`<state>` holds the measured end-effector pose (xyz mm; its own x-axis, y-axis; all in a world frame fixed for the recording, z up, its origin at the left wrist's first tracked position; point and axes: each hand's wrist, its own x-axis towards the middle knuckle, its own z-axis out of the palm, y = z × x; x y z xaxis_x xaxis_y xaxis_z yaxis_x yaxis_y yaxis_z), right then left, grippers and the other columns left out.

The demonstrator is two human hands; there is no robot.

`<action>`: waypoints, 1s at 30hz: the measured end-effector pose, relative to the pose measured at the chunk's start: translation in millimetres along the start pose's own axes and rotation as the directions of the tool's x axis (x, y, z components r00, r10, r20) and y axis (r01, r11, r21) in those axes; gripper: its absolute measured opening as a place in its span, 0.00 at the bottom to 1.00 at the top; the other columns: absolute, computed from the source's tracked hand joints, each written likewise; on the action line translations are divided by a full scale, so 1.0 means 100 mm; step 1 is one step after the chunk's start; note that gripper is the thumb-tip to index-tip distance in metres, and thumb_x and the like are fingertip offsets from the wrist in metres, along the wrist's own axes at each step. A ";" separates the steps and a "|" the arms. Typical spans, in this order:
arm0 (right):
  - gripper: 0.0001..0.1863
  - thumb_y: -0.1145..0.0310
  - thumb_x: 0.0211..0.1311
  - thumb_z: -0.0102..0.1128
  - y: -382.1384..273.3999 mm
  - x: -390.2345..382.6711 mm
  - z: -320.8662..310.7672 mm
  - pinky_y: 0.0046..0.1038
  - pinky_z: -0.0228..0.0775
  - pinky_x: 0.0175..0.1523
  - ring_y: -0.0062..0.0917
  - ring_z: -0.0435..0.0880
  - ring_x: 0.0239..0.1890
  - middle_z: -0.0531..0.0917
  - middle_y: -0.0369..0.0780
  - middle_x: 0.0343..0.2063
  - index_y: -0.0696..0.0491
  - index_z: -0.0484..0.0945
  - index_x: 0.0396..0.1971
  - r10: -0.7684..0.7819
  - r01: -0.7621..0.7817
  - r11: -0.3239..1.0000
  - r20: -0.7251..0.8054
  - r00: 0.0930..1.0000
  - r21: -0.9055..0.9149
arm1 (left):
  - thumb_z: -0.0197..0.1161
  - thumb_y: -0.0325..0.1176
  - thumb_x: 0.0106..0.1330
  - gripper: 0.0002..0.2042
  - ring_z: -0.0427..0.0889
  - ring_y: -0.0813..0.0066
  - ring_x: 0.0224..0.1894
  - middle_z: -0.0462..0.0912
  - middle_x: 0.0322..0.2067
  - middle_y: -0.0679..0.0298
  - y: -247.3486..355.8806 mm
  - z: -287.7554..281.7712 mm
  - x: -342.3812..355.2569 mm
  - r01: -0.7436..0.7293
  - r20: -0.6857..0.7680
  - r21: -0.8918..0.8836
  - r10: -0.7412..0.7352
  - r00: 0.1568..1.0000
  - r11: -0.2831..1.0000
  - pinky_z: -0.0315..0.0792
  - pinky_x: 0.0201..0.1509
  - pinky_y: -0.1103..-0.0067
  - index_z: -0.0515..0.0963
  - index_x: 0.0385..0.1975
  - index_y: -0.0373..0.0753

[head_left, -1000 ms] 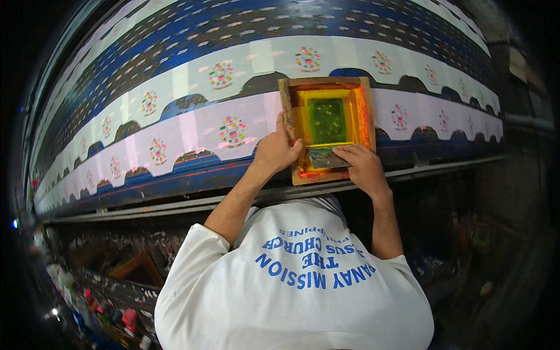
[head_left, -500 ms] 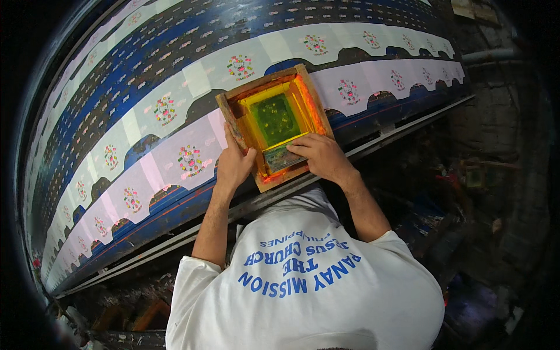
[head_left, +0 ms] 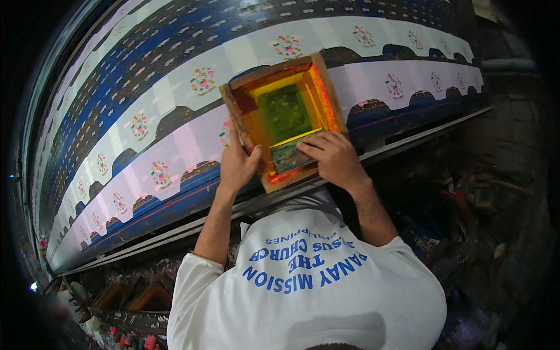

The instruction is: The person uses a squeegee to spread green ink across a screen-printing frame held over a long roll of patterned fabric. The person repeatedly wipes the squeegee and repositions the frame along the fabric, continuing the same wiping motion throughout the clip.

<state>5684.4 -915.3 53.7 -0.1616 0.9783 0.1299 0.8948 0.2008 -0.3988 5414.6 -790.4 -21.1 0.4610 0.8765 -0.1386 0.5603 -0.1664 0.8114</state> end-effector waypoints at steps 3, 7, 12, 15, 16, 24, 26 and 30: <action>0.27 0.83 0.57 0.68 0.50 -0.17 -0.20 0.42 0.81 0.66 0.36 0.88 0.59 0.92 0.38 0.54 0.49 0.92 0.57 0.008 -0.008 1.000 -0.001 1.000 -0.021 | 0.72 0.40 0.71 0.57 0.89 0.47 0.26 0.90 0.28 0.46 0.35 0.45 0.22 0.057 0.035 -0.012 -0.057 0.998 0.998 0.82 0.32 0.59 0.32 0.87 0.31; 0.27 0.83 0.57 0.69 0.92 -0.36 -0.29 0.42 0.81 0.66 0.36 0.88 0.58 0.91 0.39 0.53 0.51 0.91 0.58 0.003 -0.003 1.000 0.032 0.999 -0.008 | 0.71 0.39 0.71 0.57 0.93 0.48 0.31 0.93 0.36 0.43 0.52 0.82 0.36 0.059 0.058 -0.023 -0.058 0.997 0.998 0.86 0.37 0.62 0.33 0.88 0.32; 0.23 0.81 0.66 0.67 1.00 -0.46 -0.33 0.43 0.81 0.67 0.38 0.87 0.59 0.91 0.40 0.54 0.49 0.91 0.60 0.007 -0.008 1.000 0.054 0.998 0.006 | 0.72 0.38 0.69 0.57 0.95 0.50 0.35 0.94 0.41 0.45 0.57 0.95 0.38 0.040 0.027 -0.096 -0.037 0.999 0.995 0.87 0.42 0.64 0.36 0.89 0.36; 0.23 0.80 0.66 0.67 1.06 -0.44 -0.33 0.44 0.81 0.67 0.38 0.87 0.59 0.91 0.40 0.54 0.49 0.91 0.60 -0.019 0.018 0.999 0.039 0.999 0.027 | 0.72 0.36 0.69 0.56 0.94 0.49 0.35 0.94 0.40 0.46 0.52 0.97 0.40 0.029 0.012 -0.058 -0.028 1.000 0.998 0.87 0.43 0.65 0.38 0.89 0.38; 0.23 0.80 0.66 0.67 1.04 -0.44 -0.33 0.44 0.81 0.67 0.37 0.87 0.60 0.91 0.40 0.54 0.49 0.91 0.60 -0.005 0.004 1.000 0.054 0.999 0.029 | 0.72 0.37 0.69 0.55 0.94 0.49 0.34 0.94 0.39 0.46 0.50 0.97 0.37 0.020 0.005 -0.053 -0.019 1.000 0.998 0.87 0.43 0.64 0.39 0.89 0.37; 0.22 0.78 0.62 0.70 1.01 -0.57 -0.54 0.43 0.80 0.63 0.37 0.88 0.56 0.90 0.40 0.51 0.49 0.92 0.57 0.030 -0.036 0.995 0.061 0.998 0.097 | 0.70 0.43 0.68 0.55 0.88 0.33 0.30 0.85 0.26 0.38 0.47 1.05 0.34 -0.029 -0.046 0.041 0.030 0.998 0.999 0.81 0.37 0.51 0.39 0.88 0.35; 0.23 0.78 0.61 0.70 1.04 -0.64 -0.42 0.44 0.80 0.62 0.37 0.88 0.54 0.90 0.39 0.49 0.48 0.92 0.56 0.028 -0.028 0.999 0.020 0.999 0.035 | 0.70 0.43 0.68 0.56 0.88 0.32 0.31 0.85 0.26 0.37 0.43 0.98 0.39 0.031 -0.034 0.057 -0.029 0.999 0.998 0.81 0.37 0.49 0.38 0.88 0.34; 0.24 0.82 0.62 0.65 1.13 -0.07 -0.34 0.43 0.80 0.63 0.40 0.88 0.57 0.92 0.42 0.50 0.49 0.93 0.56 -0.006 0.006 0.998 -0.007 1.000 0.065 | 0.69 0.42 0.68 0.54 0.91 0.36 0.34 0.89 0.33 0.39 0.53 1.04 0.29 0.112 -0.006 0.000 -0.112 0.994 0.994 0.84 0.41 0.53 0.40 0.89 0.39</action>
<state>5800.2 -901.5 38.3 -0.1638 0.9767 0.1389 0.8646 0.2099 -0.4564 5528.8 -821.0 -40.8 0.3914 0.8923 -0.2251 0.6084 -0.0674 0.7908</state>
